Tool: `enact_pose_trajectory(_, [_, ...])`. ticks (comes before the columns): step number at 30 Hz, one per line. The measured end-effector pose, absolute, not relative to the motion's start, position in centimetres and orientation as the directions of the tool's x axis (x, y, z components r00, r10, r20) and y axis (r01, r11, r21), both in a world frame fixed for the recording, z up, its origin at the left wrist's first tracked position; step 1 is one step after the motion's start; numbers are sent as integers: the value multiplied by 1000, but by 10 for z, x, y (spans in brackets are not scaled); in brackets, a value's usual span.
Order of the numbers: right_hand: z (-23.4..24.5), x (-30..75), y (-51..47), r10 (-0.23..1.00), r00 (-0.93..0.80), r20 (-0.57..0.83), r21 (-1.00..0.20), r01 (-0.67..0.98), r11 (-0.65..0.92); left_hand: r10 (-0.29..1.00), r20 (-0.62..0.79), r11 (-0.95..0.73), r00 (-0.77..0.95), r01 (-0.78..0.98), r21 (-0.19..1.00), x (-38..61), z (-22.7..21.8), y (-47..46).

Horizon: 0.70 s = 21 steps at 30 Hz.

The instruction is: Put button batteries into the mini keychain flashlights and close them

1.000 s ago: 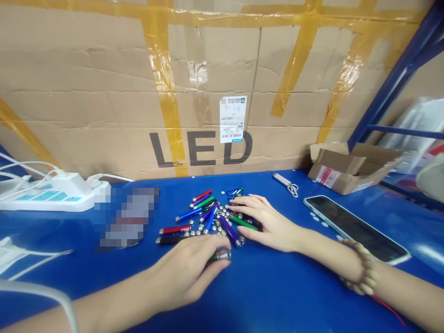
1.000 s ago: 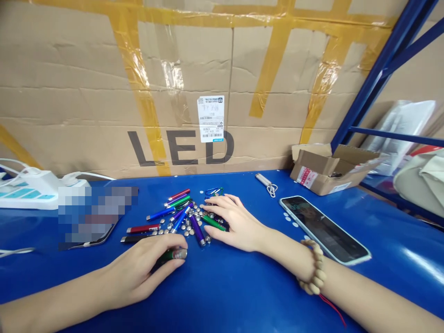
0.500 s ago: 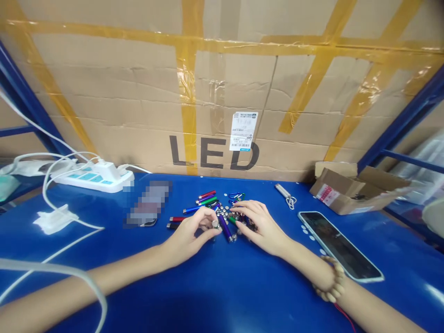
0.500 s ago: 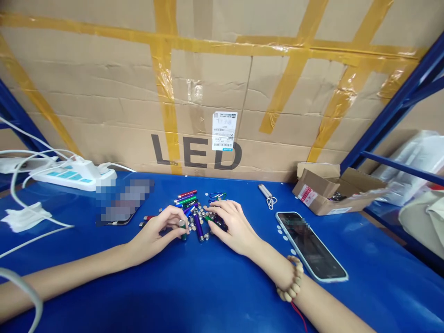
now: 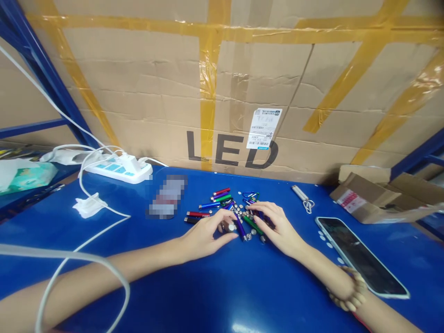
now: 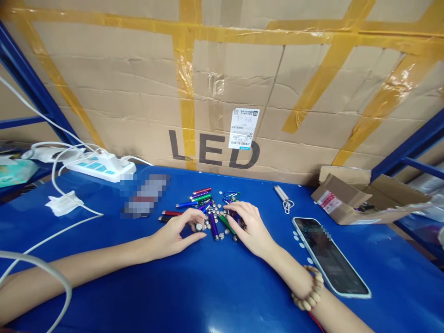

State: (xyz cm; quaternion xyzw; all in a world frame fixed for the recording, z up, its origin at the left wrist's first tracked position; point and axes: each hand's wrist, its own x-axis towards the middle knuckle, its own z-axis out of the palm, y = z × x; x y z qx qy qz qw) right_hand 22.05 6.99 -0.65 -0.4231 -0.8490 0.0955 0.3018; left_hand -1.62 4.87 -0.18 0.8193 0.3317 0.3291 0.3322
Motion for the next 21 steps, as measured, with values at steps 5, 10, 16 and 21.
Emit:
enact_pose_trajectory(5, [-5, 219, 71, 789, -450, 419, -424, 672, 608, 788, 332, -558, 519, 373, 742, -16, -4, 50])
enact_pose_trajectory(10, [-6, 220, 71, 795, -454, 403, -423, 678, 601, 747, 341, -602, 571, 363, 711, -16, -5, 54])
enact_pose_trajectory(16, [-7, 220, 72, 800, -458, 387, -427, 680, 596, 685, 281, -670, 673, 430, 605, -15, 2, 56])
enact_pose_trajectory(21, [-7, 218, 73, 796, -462, 391, -423, 678, 601, 709, 375, -668, 597, 398, 629, -17, 1, 53])
